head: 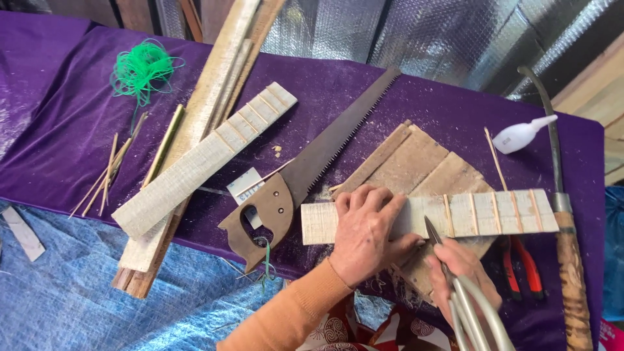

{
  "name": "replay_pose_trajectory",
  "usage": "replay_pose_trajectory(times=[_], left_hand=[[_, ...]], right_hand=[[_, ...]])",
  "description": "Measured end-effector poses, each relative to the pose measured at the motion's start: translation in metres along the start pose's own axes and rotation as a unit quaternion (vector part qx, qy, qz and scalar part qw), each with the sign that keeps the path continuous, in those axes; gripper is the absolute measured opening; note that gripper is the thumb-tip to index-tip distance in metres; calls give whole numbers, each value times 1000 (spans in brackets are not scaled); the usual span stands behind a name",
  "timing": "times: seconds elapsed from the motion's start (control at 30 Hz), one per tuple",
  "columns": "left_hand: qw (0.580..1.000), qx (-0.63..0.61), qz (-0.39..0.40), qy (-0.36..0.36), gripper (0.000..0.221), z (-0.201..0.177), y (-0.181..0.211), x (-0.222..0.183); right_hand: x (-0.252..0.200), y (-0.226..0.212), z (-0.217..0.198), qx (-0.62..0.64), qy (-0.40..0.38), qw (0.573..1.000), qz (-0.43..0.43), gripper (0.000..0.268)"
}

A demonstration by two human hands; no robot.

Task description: Using scissors to refine or trim the fret slots on a wooden instrument neck/fretboard.

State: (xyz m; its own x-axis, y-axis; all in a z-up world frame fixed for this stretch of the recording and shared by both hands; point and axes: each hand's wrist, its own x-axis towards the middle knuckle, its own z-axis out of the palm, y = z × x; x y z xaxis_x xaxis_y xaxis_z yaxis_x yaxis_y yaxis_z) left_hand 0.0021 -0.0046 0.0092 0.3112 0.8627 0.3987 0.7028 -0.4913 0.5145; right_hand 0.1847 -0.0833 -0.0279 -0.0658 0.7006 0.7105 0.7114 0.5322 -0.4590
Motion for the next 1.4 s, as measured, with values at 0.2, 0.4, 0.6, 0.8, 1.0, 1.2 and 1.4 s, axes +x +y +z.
replay_pose_trajectory(times=[0.2, 0.4, 0.6, 0.8, 1.0, 1.2, 1.4], left_hand=[[1000, -2, -2, -17, 60, -1, -1, 0], [1000, -2, 3, 3, 61, -3, -1, 0], [1000, 4, 3, -21, 60, -1, -1, 0], [1000, -3, 0, -16, 61, -5, 0, 0], [1000, 0, 1, -26, 58, -3, -1, -1], [1000, -2, -5, -29, 61, -5, -1, 2], [1000, -8, 2, -17, 58, -6, 3, 0]], right_hand=[[-11, 28, 0, -21, 2, 1000, -1, 16], [24, -1, 3, 21, -154, 982, 112, 33], [0, 39, -2, -33, -259, 956, 130, 38], [21, 11, 2, 2, -200, 973, 112, 39], [17, 31, 3, 262, -183, 726, 609, 31], [18, 20, 5, -2, -207, 969, 137, 33], [22, 28, 5, -16, -212, 970, 114, 34]])
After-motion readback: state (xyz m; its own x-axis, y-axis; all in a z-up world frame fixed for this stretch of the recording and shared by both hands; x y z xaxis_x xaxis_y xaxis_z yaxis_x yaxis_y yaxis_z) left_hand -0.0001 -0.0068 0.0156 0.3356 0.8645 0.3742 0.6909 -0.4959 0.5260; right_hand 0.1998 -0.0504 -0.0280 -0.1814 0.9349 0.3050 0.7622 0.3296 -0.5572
